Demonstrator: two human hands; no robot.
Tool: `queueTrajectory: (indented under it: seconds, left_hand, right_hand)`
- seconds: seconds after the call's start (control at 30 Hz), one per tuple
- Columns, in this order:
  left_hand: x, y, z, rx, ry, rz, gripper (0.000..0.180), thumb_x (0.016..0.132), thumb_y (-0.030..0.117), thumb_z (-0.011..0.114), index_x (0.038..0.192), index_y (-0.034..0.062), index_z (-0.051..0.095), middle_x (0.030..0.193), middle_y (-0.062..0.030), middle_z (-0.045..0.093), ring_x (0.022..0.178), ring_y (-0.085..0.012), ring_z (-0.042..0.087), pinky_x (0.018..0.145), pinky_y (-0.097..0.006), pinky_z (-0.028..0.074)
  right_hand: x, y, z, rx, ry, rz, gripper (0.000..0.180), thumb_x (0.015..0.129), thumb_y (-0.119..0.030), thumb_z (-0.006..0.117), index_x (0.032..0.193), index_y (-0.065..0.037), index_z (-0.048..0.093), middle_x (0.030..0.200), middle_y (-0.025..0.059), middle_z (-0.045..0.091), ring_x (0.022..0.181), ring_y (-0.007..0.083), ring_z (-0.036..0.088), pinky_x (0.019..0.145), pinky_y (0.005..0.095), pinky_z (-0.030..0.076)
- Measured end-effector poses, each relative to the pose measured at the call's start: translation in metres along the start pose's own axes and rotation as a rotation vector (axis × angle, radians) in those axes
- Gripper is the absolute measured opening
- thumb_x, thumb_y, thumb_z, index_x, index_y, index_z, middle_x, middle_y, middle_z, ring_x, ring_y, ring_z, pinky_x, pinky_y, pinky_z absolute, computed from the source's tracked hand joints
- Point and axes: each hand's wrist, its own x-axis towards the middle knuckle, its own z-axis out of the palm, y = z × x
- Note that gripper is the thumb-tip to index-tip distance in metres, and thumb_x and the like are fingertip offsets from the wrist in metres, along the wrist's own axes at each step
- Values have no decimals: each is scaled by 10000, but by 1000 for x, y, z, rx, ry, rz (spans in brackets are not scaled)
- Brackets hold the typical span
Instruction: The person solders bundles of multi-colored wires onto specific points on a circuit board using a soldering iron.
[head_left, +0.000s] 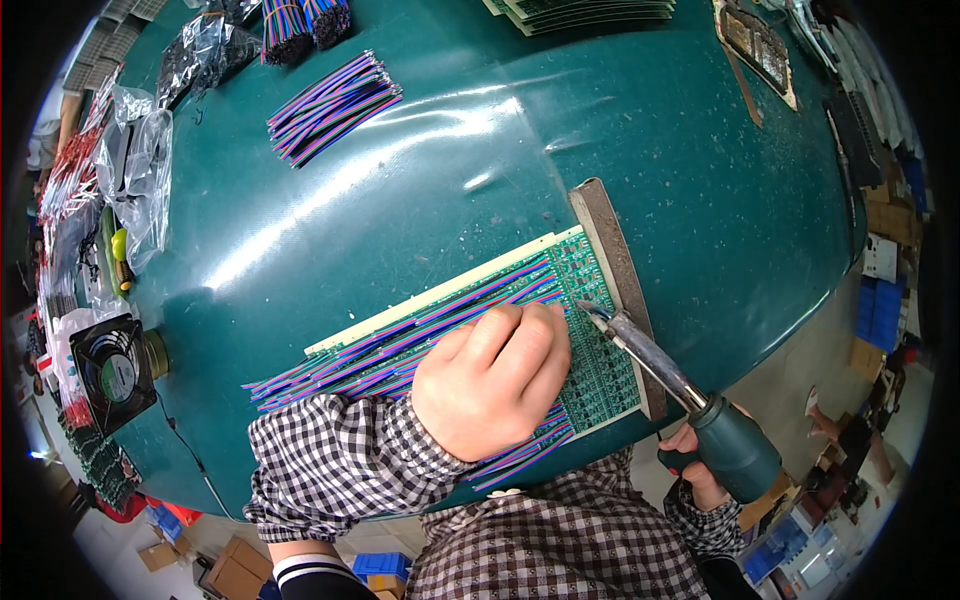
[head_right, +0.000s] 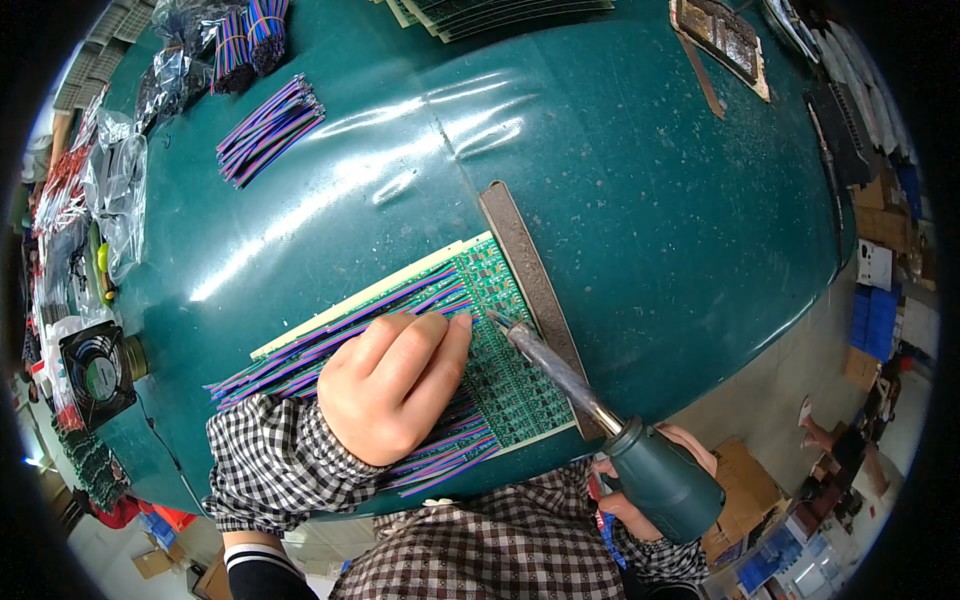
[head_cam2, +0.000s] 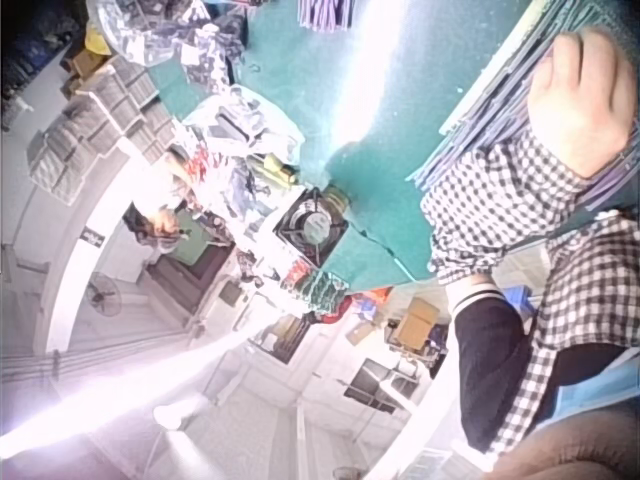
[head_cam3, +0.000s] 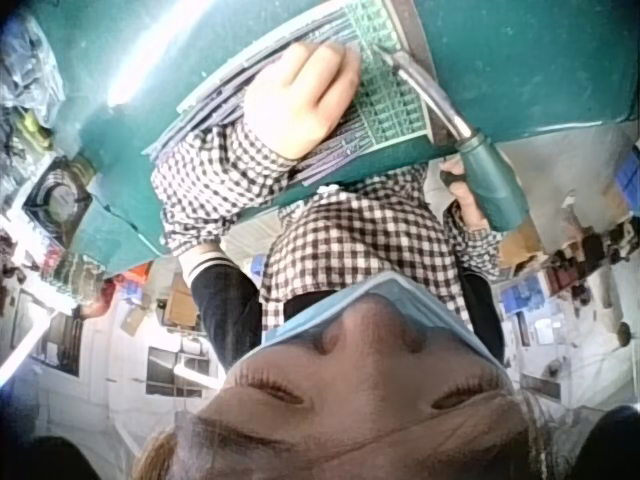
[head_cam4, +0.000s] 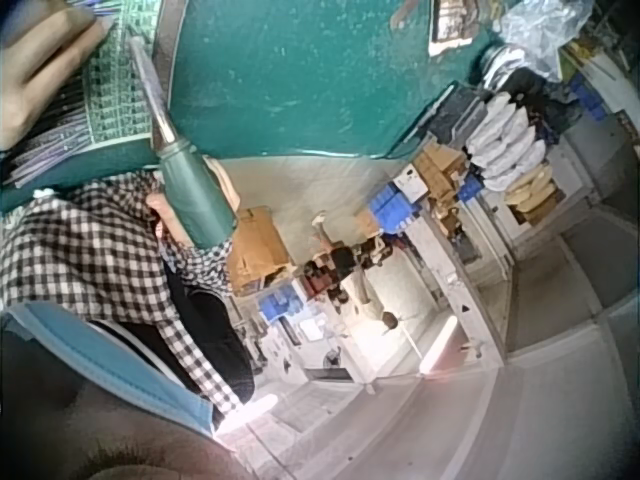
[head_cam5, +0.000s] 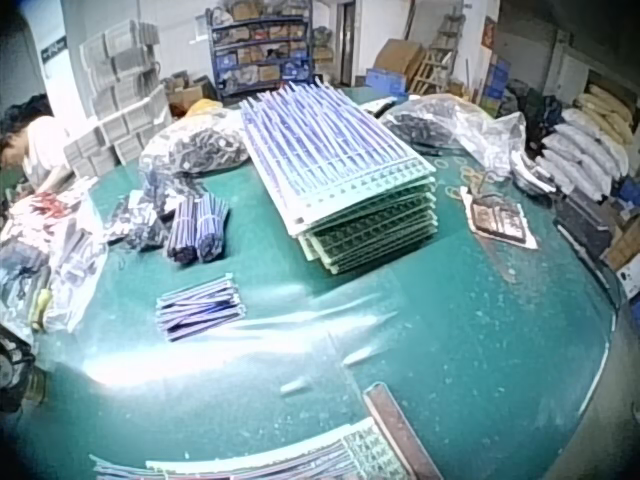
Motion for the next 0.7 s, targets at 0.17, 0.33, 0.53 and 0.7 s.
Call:
queueTrajectory:
  seconds: [0.17, 0.33, 0.53, 0.7]
  left_hand:
    - [2, 2, -4, -29, -25, -12, 398, 723, 97, 701, 1099, -20, 755, 1040, -86, 662, 873, -207, 668, 722, -302, 563]
    - [2, 2, -6, -10, -32, -7, 392, 733, 102, 699, 1102, -13, 759, 1041, -81, 664, 875, -200, 670, 725, -298, 562]
    - [-1, 6, 0, 51, 12, -8, 388, 718, 104, 703, 1082, -11, 772, 1019, -77, 675, 888, -191, 682, 723, -291, 576]
    - [-2, 6, 0, 51, 28, 2, 386, 717, 90, 711, 1081, -22, 776, 1023, -89, 682, 881, -199, 689, 715, -293, 580]
  right_hand:
    - [5, -11, 6, 135, 6, 54, 469, 795, -539, 886, 928, -93, 822, 899, 14, 803, 837, 191, 732, 829, 359, 558]
    - [1, -8, 4, 127, 0, 29, 469, 804, -491, 899, 975, -63, 809, 909, 32, 803, 841, 180, 732, 819, 350, 559]
    - [0, -7, 2, 166, -10, 35, 458, 786, -464, 920, 970, -60, 810, 901, 29, 794, 826, 194, 720, 814, 349, 558]
    - [-1, -4, -2, 149, -28, 48, 468, 778, -482, 920, 976, -72, 811, 904, 26, 791, 826, 202, 715, 811, 351, 559]
